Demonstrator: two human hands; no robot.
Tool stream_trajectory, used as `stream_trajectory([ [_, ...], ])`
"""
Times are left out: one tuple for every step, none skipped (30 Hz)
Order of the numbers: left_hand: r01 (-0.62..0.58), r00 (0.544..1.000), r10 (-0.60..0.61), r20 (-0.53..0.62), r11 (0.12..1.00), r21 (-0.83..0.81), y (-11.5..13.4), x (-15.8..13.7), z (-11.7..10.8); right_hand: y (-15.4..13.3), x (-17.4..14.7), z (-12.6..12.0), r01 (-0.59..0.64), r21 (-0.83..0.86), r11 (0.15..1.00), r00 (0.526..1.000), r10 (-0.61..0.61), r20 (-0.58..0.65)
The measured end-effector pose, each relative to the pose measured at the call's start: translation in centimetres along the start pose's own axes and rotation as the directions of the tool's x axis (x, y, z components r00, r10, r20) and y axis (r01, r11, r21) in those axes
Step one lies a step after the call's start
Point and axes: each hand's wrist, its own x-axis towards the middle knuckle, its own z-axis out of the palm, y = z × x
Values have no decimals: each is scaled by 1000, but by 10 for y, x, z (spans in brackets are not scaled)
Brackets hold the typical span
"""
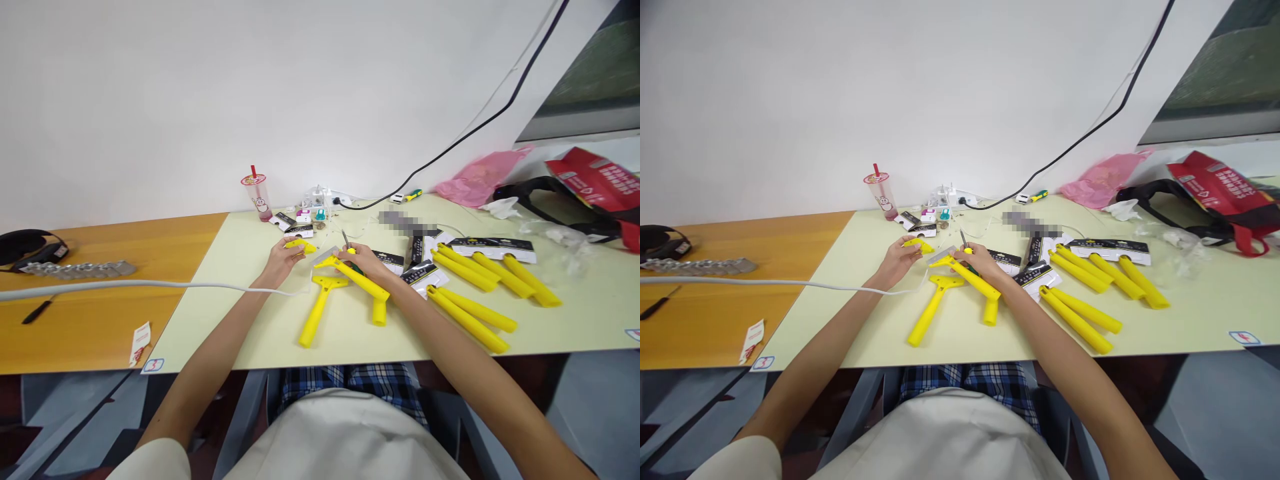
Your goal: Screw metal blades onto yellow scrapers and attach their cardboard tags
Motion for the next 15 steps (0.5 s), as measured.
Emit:
stream_trajectory([
  [10,1000,-10,23,1000,-4,1,-1,0,0,0,0,-1,-2,1000,1000,1,1],
  [18,999,-17,44,1000,-11,1,-1,1,0,0,0,-4,-3,1000,1000,4,3],
  [24,998,-22,58,999,-22,1,-2,1,0,-1,0,-7,-5,1000,1000,7,6],
  [28,998,-25,63,999,-39,1,-2,2,0,-1,-1,-10,-6,1000,1000,10,11],
  [33,998,-29,62,998,-59,1,-2,3,1,-2,-1,-13,-5,1000,1000,13,16],
  [39,998,-35,57,996,-81,2,-3,3,1,-2,-1,-15,-4,1000,1000,16,22],
  [48,998,-43,51,994,-102,2,-3,4,1,-2,0,-18,-2,1000,999,18,28],
  [59,997,-54,47,991,-118,2,-3,4,1,-3,0,-22,-1,1000,999,22,32],
  [71,997,-66,45,989,-128,2,-3,4,1,-3,0,-27,1,1000,999,27,36],
  [83,996,-77,45,988,-133,3,-3,4,1,-3,1,-32,2,999,999,32,39],
  [94,995,-89,47,987,-131,3,-3,4,1,-3,1,-38,2,999,998,38,40],
  [104,994,-98,49,987,-125,3,-3,4,2,-3,2,-43,2,999,998,43,42],
  [110,993,-104,53,987,-118,3,-3,3,2,-3,2,-48,1,999,998,48,43],
  [113,993,-107,59,987,-113,4,-3,3,2,-3,2,-52,-1,999,998,52,46],
  [112,992,-105,67,987,-112,3,-3,3,3,-3,2,-55,-4,998,997,55,49],
])
